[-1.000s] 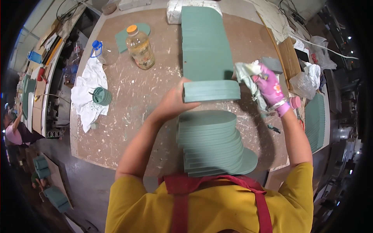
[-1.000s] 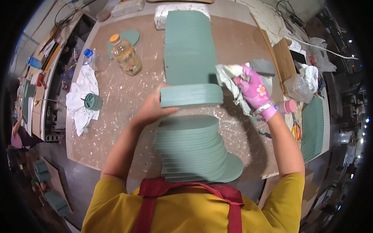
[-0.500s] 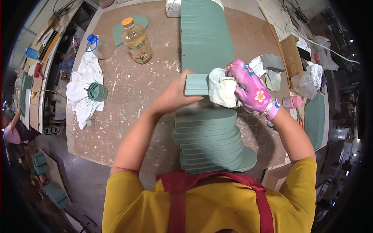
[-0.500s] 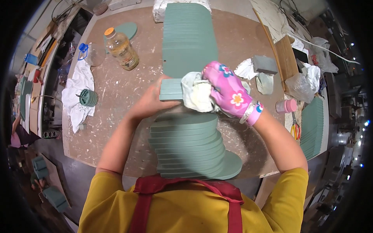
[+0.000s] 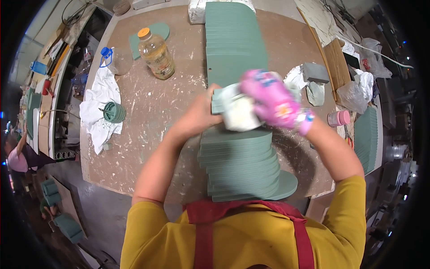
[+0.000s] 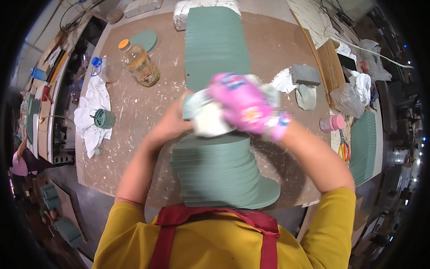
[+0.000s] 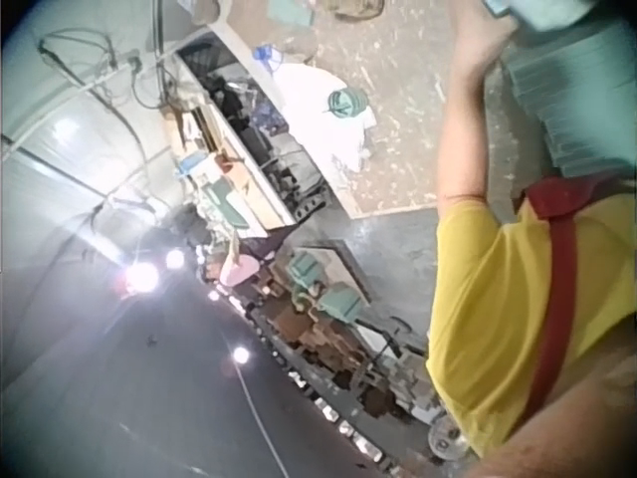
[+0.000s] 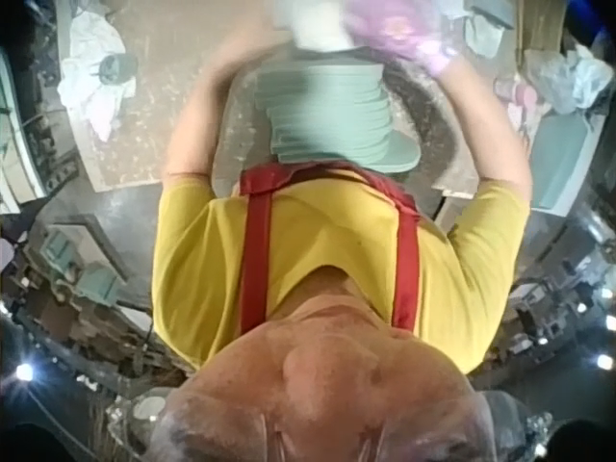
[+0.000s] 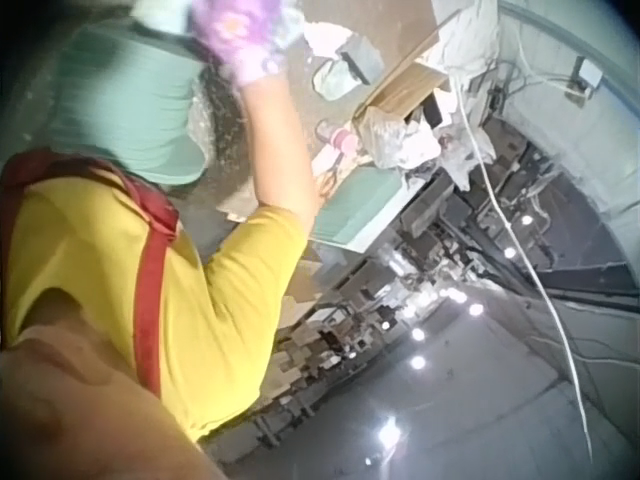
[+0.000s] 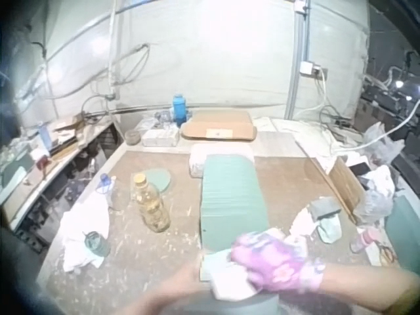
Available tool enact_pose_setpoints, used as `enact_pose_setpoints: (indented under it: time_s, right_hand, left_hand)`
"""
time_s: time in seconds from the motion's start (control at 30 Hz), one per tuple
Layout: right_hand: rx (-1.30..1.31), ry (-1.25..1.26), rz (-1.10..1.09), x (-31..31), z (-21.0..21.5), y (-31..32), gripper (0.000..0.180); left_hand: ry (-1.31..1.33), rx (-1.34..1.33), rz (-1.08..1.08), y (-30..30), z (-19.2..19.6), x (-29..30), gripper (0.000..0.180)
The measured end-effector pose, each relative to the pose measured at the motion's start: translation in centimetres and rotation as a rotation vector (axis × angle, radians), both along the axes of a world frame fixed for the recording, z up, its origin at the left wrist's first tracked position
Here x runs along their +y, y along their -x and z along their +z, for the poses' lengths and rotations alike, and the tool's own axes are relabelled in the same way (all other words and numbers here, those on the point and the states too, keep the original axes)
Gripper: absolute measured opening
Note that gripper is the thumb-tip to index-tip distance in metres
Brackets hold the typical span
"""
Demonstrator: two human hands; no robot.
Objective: The person pours liquid from a bottle onto a cloth and wipes the surfaces and curved edges of several green arched furniture parts stacked on a workbench.
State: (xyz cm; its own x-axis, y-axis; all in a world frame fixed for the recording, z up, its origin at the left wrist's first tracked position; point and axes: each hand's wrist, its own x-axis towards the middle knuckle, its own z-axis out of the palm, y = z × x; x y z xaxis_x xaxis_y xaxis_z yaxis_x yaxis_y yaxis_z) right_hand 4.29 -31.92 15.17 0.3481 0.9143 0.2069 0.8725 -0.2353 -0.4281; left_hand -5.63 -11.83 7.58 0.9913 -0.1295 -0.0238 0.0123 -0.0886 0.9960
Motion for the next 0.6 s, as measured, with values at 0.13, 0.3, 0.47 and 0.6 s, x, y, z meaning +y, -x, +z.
enact_pose_setpoints:
  time_s: [0.13, 0.3, 0.47, 0.6]
  right_hand:
    - [-0.246, 0.181, -0.091, 2.4, -1.4, 1.5, 0.046]
    - [0.663, 0.088, -0.665, -6.3, -0.4, -3.0, 0.029]
    - [0.873, -0.419, -0.681, -9.7, -1.7, -3.1, 0.025]
    - [0.347, 0.055, -0.198, -1.9, -2.0, 3.6, 0.03]
  left_hand:
    - [-0.174, -0.12, -0.111, 0.2, 0.8, -0.2, 0.059]
    - [-0.254, -0.033, 0.056, 1.2, 2.0, -0.6, 0.051]
    - [-0.028, -0.023, 0.098, 1.7, 1.2, -1.4, 0.062]
    - [-0.325, -0.155, -0.017, 1.1, 1.2, -1.2, 0.062]
